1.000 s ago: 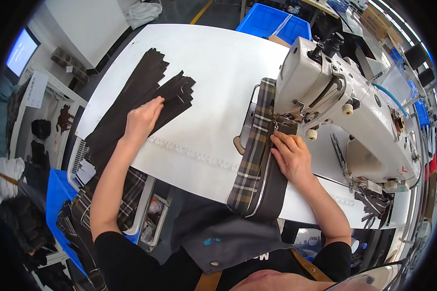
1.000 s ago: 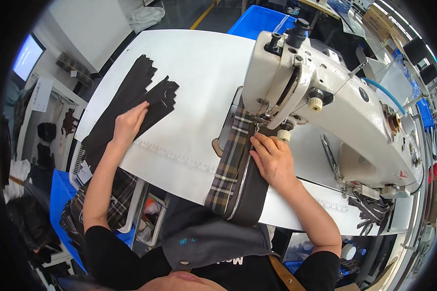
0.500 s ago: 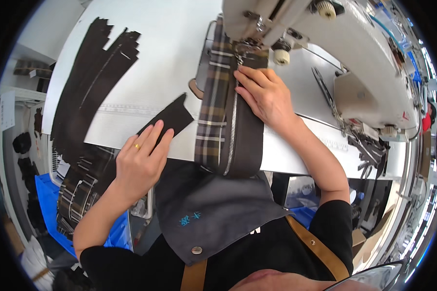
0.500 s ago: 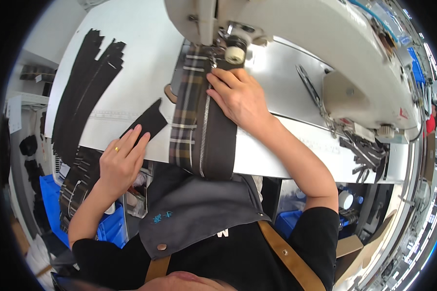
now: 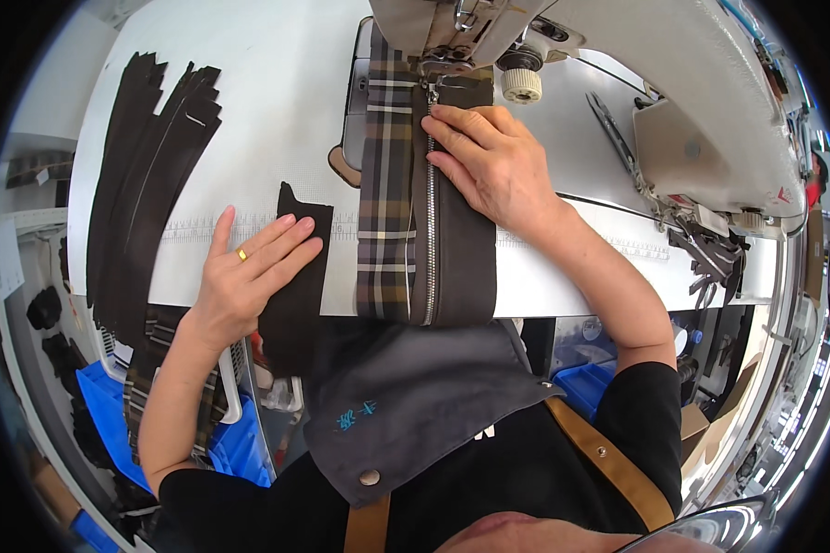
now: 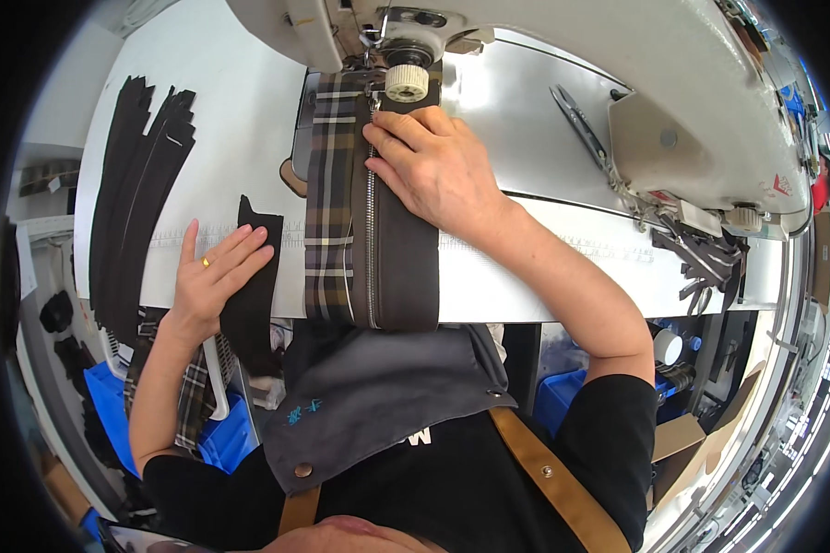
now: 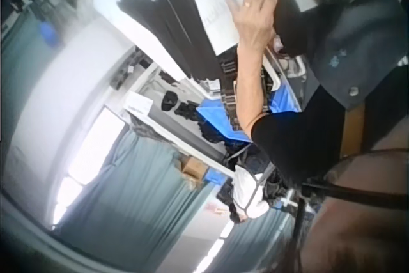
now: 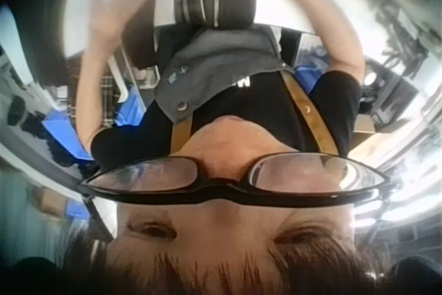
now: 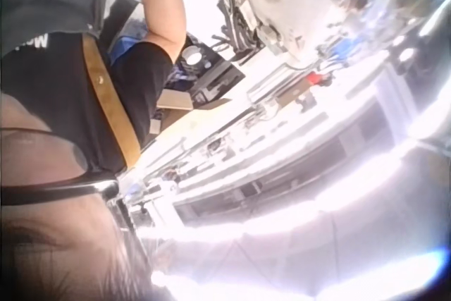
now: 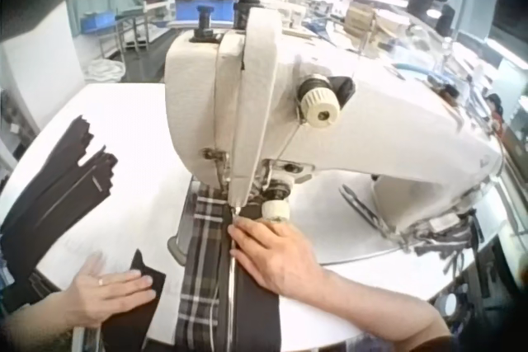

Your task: The person uses an industrial sewing machine to attach zippers to plaid fabric pieces. They align the zipper with the fabric edge, sew along the zipper teeth, and trim the excess thread with scissors. The process is repeated for multiple fabric pieces.

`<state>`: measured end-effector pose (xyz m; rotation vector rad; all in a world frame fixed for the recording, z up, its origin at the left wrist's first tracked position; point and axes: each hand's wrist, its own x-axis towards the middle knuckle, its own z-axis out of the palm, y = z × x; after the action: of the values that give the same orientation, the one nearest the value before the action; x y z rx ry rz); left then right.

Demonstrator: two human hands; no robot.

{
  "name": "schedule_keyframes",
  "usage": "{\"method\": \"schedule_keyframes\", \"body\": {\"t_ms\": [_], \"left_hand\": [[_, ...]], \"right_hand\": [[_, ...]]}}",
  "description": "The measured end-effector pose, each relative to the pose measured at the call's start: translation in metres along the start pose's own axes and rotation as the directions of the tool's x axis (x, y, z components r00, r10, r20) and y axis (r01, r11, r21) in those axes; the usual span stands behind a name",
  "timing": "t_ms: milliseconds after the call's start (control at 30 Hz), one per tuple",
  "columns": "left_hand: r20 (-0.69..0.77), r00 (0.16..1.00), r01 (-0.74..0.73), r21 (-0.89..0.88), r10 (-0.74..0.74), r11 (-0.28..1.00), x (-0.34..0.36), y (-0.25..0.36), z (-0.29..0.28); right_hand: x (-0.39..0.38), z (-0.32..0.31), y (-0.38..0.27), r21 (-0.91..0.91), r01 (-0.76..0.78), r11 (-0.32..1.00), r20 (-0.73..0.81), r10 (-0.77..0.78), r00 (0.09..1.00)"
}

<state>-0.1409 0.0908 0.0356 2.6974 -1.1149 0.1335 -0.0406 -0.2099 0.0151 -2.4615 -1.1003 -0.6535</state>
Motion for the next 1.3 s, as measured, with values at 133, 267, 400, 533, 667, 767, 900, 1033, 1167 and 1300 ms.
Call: {"method": "schedule_keyframes", "body": {"t_ms": [133,267,400,533,667,767,900,1033,1167,1300], "left_hand": [[-0.267,0.954,0.102,-0.135,-0.135,0.986,0.050,0.007,0.001],[-0.314,0.949,-0.013,-0.062,-0.007,0.998,0.106,-0.003,0.015],[-0.257,0.965,-0.053,0.005,0.053,0.999,0.126,-0.018,0.031],[-0.262,0.961,-0.095,0.014,0.095,0.995,0.135,-0.026,0.032],[-0.297,0.952,-0.087,-0.051,0.068,0.995,0.140,-0.029,0.038],[-0.323,0.944,-0.079,-0.031,0.065,0.996,0.140,-0.028,0.040],[-0.341,0.939,-0.070,-0.056,0.047,0.996,0.136,-0.027,0.043],[-0.350,0.936,-0.066,-0.090,0.031,0.994,0.139,-0.027,0.042],[-0.373,0.926,-0.089,-0.088,0.050,0.992,0.141,-0.030,0.045],[-0.369,0.929,-0.075,-0.098,0.033,0.992,0.140,-0.030,0.044]], "right_hand": [[-0.001,0.000,0.000,-0.021,0.006,1.000,0.007,-0.006,1.000],[0.001,0.001,0.000,-0.020,0.018,1.000,0.003,-0.018,1.000],[0.001,-0.001,0.000,0.002,0.011,1.000,0.017,-0.011,1.000],[0.001,0.000,0.000,0.006,0.005,1.000,0.023,-0.005,1.000],[0.002,-0.001,0.000,0.013,0.000,1.000,0.045,0.000,0.999],[0.002,-0.001,0.001,0.005,0.005,1.000,0.031,-0.005,1.000],[0.001,-0.001,-0.001,0.011,-0.012,1.000,0.047,0.012,0.999],[0.000,-0.001,0.000,0.014,-0.023,1.000,0.068,0.022,0.997],[0.000,-0.001,0.000,0.026,-0.033,0.999,0.084,0.031,0.996],[0.001,-0.001,0.000,0.037,-0.019,0.999,0.046,0.017,0.999]]}}
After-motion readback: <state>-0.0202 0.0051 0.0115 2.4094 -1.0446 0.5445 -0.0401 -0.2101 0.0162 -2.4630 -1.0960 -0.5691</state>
